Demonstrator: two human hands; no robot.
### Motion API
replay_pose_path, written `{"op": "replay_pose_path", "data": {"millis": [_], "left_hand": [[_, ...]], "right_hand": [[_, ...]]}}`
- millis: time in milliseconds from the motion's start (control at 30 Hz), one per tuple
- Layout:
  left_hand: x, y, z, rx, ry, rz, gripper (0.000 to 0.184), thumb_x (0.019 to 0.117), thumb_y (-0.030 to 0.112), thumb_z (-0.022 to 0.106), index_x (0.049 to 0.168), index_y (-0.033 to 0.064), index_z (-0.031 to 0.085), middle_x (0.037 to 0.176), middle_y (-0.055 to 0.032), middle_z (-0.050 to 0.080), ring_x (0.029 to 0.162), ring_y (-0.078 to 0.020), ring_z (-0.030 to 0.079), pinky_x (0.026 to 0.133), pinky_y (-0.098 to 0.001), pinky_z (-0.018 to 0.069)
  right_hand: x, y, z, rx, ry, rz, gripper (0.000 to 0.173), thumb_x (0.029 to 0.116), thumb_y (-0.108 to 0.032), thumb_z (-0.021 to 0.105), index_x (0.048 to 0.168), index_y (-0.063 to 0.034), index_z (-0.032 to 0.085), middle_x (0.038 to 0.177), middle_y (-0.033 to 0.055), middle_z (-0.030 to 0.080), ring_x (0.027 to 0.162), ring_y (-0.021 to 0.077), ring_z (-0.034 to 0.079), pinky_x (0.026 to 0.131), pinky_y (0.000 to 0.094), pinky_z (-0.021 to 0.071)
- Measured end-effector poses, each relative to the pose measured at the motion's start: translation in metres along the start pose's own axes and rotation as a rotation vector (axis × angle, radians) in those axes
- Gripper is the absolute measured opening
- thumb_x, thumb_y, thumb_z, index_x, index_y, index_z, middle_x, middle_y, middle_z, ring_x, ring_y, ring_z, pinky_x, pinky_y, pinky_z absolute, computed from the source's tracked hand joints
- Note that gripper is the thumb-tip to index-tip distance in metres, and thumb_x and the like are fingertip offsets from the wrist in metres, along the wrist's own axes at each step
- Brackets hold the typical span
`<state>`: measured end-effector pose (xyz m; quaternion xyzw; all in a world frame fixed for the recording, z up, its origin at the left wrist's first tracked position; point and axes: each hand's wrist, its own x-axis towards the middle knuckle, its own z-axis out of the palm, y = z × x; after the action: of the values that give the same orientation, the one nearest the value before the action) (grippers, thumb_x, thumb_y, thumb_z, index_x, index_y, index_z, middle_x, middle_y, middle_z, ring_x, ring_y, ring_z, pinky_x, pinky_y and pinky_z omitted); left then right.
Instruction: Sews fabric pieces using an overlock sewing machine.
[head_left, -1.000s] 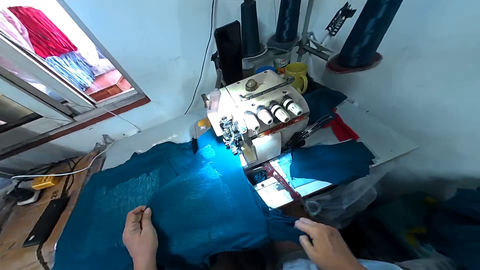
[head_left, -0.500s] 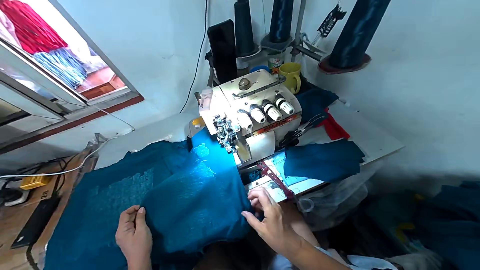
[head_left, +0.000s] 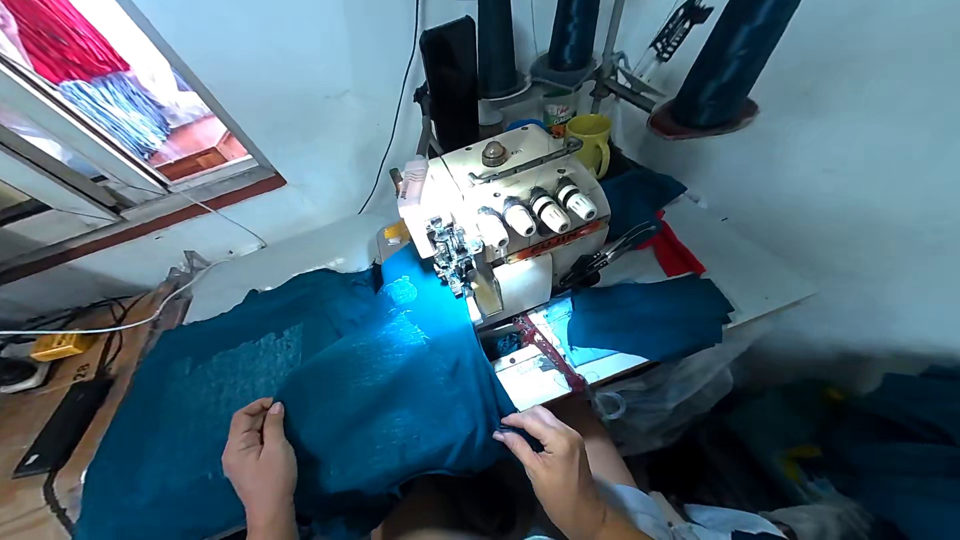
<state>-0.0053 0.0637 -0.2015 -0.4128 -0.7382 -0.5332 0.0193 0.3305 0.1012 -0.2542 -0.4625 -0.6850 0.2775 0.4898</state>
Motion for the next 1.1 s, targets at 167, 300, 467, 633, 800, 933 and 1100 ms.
{"op": "replay_pose_path", "data": {"millis": [167,300,467,633,800,933,1100], "left_hand": [[0.000,-0.001,0.000,-0.013,0.005,0.012,0.020,0.1022,0.008,0.052,0.111,-0.0085,0.059,0.090,-0.0022,0.063,0.082,0.0087,0.056,0.077,-0.0096,0.0463],[0.000,0.000,-0.001,0.008,-0.003,0.011,0.021,0.1026,0.007,0.051,0.112,-0.0102,0.059,0.092,-0.0047,0.063,0.083,0.0074,0.056,0.078,-0.0107,0.0460],[0.000,0.002,0.000,-0.001,0.004,0.012,0.021,0.1020,0.006,0.052,0.112,-0.0105,0.059,0.091,-0.0041,0.063,0.083,0.0086,0.056,0.078,-0.0093,0.0458],[0.000,0.002,0.001,-0.011,0.006,0.009,0.020,0.1016,0.006,0.053,0.111,-0.0102,0.059,0.090,-0.0029,0.063,0.083,0.0099,0.056,0.078,-0.0085,0.0465],[0.001,0.001,0.000,-0.047,-0.005,-0.007,0.017,0.1017,0.005,0.052,0.110,-0.0090,0.058,0.090,0.0004,0.063,0.082,0.0110,0.056,0.078,-0.0079,0.0465],[-0.006,0.017,-0.012,0.101,-0.053,0.023,0.035,0.0998,0.011,0.056,0.125,-0.0119,0.054,0.112,-0.0207,0.061,0.094,-0.0139,0.060,0.083,-0.0269,0.0509],[-0.043,0.061,-0.028,-0.273,-0.481,0.153,0.014,0.1020,0.032,0.060,0.110,0.0215,0.066,0.098,0.0137,0.067,0.084,0.0044,0.062,0.074,-0.0160,0.0531]], "right_hand": [[-0.004,0.002,-0.003,0.014,0.052,-0.005,0.016,0.0919,-0.025,0.069,0.089,-0.0144,0.080,0.090,-0.0007,0.074,0.089,0.0084,0.069,0.081,0.0238,0.0570],[-0.004,0.004,-0.009,0.073,0.075,-0.049,0.013,0.0907,-0.018,0.068,0.083,-0.0101,0.076,0.086,-0.0004,0.072,0.089,0.0086,0.067,0.083,0.0222,0.0543],[-0.004,0.002,-0.008,0.118,0.059,-0.026,0.010,0.0875,-0.015,0.070,0.080,-0.0089,0.072,0.082,-0.0001,0.070,0.084,0.0078,0.066,0.080,0.0200,0.0537],[-0.002,0.000,-0.007,0.215,0.076,0.091,0.011,0.0837,-0.012,0.072,0.076,-0.0080,0.064,0.075,-0.0007,0.065,0.073,0.0012,0.062,0.067,0.0142,0.0500],[0.002,-0.007,-0.013,0.338,-0.022,0.259,0.019,0.0870,-0.013,0.071,0.103,-0.0035,0.068,0.079,-0.0027,0.067,0.068,0.0007,0.059,0.064,0.0158,0.0506],[0.009,-0.008,-0.019,0.428,-0.135,0.387,0.021,0.0894,-0.012,0.068,0.107,-0.0027,0.072,0.079,-0.0036,0.068,0.065,-0.0006,0.057,0.062,0.0152,0.0480],[0.016,-0.009,-0.025,0.579,-0.230,0.518,0.011,0.0897,-0.008,0.069,0.100,-0.0041,0.072,0.077,-0.0035,0.068,0.066,0.0012,0.061,0.064,0.0170,0.0515]]}}
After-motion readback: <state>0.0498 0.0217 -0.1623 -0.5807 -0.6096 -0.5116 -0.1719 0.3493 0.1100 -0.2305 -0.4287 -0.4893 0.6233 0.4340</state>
